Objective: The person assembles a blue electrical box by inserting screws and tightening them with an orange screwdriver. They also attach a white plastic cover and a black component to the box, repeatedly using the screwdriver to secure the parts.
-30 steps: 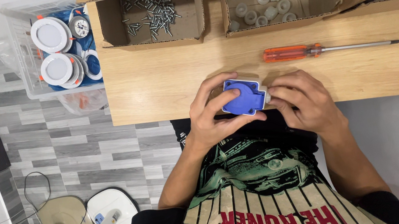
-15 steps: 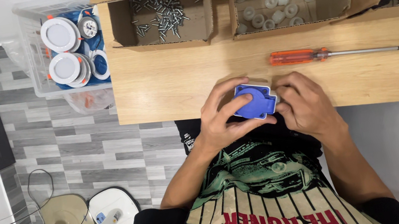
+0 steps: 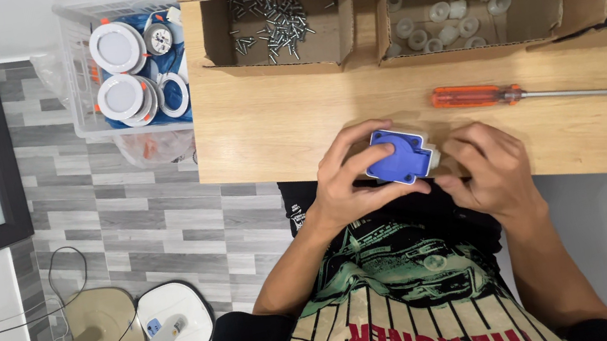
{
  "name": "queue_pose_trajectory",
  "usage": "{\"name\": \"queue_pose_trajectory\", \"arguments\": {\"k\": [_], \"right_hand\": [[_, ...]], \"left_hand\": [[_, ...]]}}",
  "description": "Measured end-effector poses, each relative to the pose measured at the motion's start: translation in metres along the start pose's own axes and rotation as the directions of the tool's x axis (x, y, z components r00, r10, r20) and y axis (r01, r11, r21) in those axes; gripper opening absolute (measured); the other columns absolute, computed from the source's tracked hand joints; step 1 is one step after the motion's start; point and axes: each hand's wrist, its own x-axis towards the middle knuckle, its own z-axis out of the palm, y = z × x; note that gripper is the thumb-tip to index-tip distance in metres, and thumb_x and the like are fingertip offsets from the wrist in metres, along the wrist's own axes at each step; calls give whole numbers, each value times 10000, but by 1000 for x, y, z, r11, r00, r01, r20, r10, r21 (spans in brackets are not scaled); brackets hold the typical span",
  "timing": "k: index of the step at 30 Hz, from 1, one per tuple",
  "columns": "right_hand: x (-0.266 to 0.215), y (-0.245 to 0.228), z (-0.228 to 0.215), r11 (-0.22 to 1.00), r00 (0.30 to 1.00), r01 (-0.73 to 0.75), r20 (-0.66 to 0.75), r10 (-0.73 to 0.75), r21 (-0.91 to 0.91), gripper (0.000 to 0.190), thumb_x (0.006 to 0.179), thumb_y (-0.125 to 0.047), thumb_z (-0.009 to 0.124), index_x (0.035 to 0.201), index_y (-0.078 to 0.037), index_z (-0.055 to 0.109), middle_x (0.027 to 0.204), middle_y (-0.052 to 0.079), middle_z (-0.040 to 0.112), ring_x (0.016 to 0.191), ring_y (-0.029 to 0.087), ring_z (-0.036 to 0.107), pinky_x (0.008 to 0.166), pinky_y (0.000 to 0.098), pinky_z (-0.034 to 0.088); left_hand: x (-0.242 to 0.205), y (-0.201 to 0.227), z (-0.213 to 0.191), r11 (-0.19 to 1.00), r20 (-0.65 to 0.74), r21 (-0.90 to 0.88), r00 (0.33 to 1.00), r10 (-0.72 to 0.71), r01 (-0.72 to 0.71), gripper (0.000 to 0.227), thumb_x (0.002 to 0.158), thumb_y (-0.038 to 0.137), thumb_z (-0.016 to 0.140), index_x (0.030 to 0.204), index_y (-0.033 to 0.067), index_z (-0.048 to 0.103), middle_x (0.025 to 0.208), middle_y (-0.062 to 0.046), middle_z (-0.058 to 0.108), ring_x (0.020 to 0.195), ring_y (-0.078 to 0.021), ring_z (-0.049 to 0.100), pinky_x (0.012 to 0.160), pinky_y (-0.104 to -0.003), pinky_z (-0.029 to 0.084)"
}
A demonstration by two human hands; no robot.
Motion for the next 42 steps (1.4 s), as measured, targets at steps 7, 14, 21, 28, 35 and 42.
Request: {"name": "queue_pose_trajectory", "arguments": {"k": [7, 14, 21, 28, 35, 42], "right_hand": [[0, -3, 13, 999, 1000, 7, 22, -8, 32, 488, 1140, -490, 550, 1051, -22, 657, 877, 134, 577, 708, 368, 657, 624, 450, 603], [15, 2, -7, 998, 999, 13, 50, -16, 62, 554, 1056, -582, 640, 1128, -36, 698, 926, 134, 637, 761, 358, 677, 659, 469, 608], [-18, 11, 19, 991, 1000, -18, 7, 17, 129, 343, 1116, -363, 604, 1060, -28, 653, 844, 133, 607, 692, 370, 648, 631, 457, 591], [14, -6, 1, 984, 996, -88, 4, 88, 156, 409, 1171, -353, 489, 988, -47, 688, 870, 113, 669, 731, 343, 667, 690, 445, 589], [42, 10, -52, 974, 996, -37, 73, 55, -224, 345, 1070, -147, 901, 1273, 34, 689, 1328, 228, 731, 1243, 399, 690, 1112, 490, 445], [38, 22, -46, 965, 985, -82, 125, 115, -248, 307, 1112, -127, 851, 1346, 38, 739, 1357, 191, 766, 1223, 362, 686, 1106, 467, 445]], "left_hand": [[5, 1, -3, 1000, -8, -3, 999, -31, 31, 573, 742, 266, 1025, 1214, 110, 741, 1257, -213, 765, 991, -341, 810, 899, -429, 674], [1, -3, 0, 999, -24, 6, 999, -49, 49, 557, 754, 285, 1016, 1205, 110, 740, 1267, -196, 767, 982, -320, 806, 892, -413, 669], [1, -2, 5, 1000, -65, -7, 998, -21, 21, 599, 732, 276, 1027, 1223, 116, 725, 1273, -211, 760, 986, -323, 804, 898, -405, 664], [6, -4, 5, 1000, -59, 3, 998, -5, 5, 578, 748, 253, 1019, 1221, 115, 717, 1275, -227, 755, 1017, -347, 808, 910, -422, 668], [-20, -23, -2, 993, 151, 115, 987, -46, 29, 740, 812, 380, 1032, 1370, 159, 598, 1422, -210, 626, 1272, -355, 723, 1090, -432, 680], [-16, -22, -1, 986, 178, 169, 983, -34, 4, 688, 844, 389, 1019, 1336, 153, 599, 1377, -205, 654, 1220, -346, 718, 1046, -424, 663]]}}
